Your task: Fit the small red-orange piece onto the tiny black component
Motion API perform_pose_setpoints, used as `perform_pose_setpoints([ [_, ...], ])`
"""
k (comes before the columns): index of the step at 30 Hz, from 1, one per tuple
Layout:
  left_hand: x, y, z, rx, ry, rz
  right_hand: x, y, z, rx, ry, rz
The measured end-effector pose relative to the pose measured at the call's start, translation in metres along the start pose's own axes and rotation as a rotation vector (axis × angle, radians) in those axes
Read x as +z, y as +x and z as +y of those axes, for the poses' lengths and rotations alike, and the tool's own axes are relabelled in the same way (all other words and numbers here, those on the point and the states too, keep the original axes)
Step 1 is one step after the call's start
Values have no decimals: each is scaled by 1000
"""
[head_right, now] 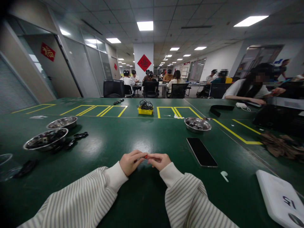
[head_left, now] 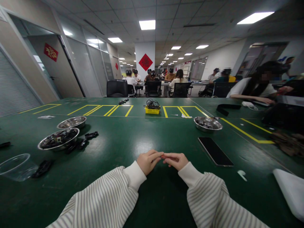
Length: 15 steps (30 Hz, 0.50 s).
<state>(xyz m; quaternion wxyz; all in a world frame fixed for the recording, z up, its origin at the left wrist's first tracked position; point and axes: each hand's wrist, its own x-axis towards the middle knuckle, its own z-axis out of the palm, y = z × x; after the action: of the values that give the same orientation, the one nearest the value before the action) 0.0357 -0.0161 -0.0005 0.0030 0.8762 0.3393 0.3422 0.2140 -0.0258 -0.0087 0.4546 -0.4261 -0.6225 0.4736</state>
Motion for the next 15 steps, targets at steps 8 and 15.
perform_pose_setpoints([
  [8, -30, 1, -64, -420, 391, -87, -1, 1, 4, -15, 5, -136],
  [15, -62, -11, -126, -852, 578, -238, 3, -4, -3, -12, -64, -216],
])
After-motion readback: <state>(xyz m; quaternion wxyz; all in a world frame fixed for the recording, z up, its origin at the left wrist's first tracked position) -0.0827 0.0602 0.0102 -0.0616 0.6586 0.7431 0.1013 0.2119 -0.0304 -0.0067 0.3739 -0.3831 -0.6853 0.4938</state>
